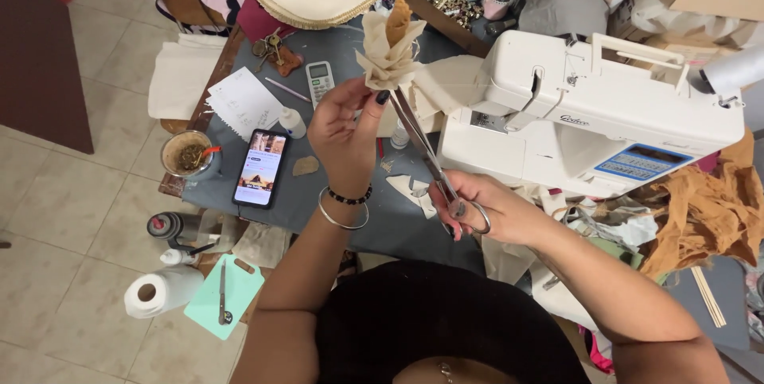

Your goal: The person is manually creating decorative flowers by folding and pinning scraps of fabric at a workspace.

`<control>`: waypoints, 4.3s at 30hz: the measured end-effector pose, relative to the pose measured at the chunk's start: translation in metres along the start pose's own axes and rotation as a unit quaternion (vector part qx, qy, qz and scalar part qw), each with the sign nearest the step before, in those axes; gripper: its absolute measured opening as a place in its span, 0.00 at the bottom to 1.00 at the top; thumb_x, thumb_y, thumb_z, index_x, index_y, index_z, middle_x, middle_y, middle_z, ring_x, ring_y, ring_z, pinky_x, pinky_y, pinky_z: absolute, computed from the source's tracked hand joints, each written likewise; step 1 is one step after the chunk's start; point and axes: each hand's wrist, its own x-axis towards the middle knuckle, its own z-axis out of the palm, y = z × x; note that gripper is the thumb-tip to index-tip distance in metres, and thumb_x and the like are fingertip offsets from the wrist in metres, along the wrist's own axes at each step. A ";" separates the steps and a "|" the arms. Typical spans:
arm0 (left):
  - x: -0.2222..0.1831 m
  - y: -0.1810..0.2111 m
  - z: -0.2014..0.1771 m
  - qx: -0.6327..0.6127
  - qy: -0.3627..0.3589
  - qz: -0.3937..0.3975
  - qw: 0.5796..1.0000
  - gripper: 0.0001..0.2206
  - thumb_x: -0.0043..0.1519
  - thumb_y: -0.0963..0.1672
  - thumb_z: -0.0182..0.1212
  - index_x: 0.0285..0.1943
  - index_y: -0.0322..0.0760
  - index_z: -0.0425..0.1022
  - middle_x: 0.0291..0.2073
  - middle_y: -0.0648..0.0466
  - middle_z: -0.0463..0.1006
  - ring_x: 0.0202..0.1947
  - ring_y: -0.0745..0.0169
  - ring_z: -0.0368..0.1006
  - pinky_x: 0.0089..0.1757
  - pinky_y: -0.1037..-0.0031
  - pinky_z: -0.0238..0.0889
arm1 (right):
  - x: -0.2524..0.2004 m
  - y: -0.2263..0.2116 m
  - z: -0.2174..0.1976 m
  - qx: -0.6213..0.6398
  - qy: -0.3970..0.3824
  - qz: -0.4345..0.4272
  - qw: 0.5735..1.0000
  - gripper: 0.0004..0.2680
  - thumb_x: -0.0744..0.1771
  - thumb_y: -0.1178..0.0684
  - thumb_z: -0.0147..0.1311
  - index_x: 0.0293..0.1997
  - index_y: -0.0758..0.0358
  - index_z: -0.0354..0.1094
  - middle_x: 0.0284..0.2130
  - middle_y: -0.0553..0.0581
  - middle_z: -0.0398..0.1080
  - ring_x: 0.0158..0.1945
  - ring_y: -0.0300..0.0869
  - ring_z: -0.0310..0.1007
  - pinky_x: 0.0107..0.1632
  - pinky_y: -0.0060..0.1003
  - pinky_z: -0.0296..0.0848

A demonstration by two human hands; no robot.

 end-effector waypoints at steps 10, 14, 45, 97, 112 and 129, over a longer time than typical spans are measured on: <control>-0.006 -0.012 -0.003 0.008 -0.010 0.016 1.000 0.11 0.59 0.36 0.72 0.48 0.27 0.78 0.40 0.41 0.84 0.40 0.58 0.83 0.43 0.70 0.76 | 0.004 -0.006 0.002 0.016 0.028 0.010 0.999 0.14 0.67 0.39 0.53 0.29 0.59 0.68 0.12 0.51 0.68 0.17 0.37 0.71 0.23 0.30 0.71; -0.006 -0.013 -0.006 0.010 -0.016 0.022 1.000 0.12 0.59 0.35 0.72 0.50 0.28 0.78 0.39 0.42 0.84 0.39 0.58 0.83 0.41 0.71 0.76 | 0.001 0.002 0.003 0.026 0.051 0.023 0.998 0.12 0.68 0.43 0.54 0.29 0.60 0.68 0.11 0.51 0.67 0.15 0.38 0.72 0.23 0.29 0.70; -0.044 -0.014 0.040 0.253 -0.158 0.226 0.927 0.11 0.58 0.44 0.75 0.47 0.45 0.80 0.40 0.65 0.83 0.39 0.68 0.81 0.51 0.70 0.75 | 0.040 0.063 0.007 0.464 0.399 -0.154 0.776 0.02 0.67 0.62 0.59 0.38 0.63 0.71 0.31 0.61 0.78 0.32 0.44 0.78 0.37 0.37 0.79; -0.062 0.044 0.048 -0.136 -0.342 -0.218 0.904 0.12 0.71 0.41 0.51 0.51 0.20 0.76 0.37 0.34 0.83 0.39 0.49 0.82 0.43 0.60 0.78 | -0.009 0.035 -0.011 -0.094 0.551 -0.250 0.791 0.06 0.68 0.59 0.61 0.37 0.72 0.69 0.32 0.62 0.68 0.36 0.41 0.69 0.44 0.36 0.70; -0.060 0.024 0.044 -0.257 -0.436 -0.316 0.803 0.13 0.72 0.43 0.49 0.44 0.25 0.75 0.25 0.44 0.78 0.30 0.63 0.76 0.38 0.72 0.73 | -0.002 0.049 -0.001 0.349 0.296 -0.250 0.853 0.05 0.65 0.65 0.59 0.41 0.76 0.69 0.19 0.64 0.70 0.13 0.33 0.65 0.21 0.26 0.69; -0.060 0.016 0.022 0.037 -0.337 -0.142 0.930 0.04 0.59 0.40 0.72 0.40 0.33 0.84 0.28 0.49 0.85 0.33 0.64 0.81 0.40 0.68 0.75 | -0.012 0.086 -0.013 0.097 0.383 -0.264 0.880 0.08 0.59 0.60 0.72 0.33 0.70 0.76 0.32 0.62 0.75 0.37 0.40 0.71 0.48 0.42 0.75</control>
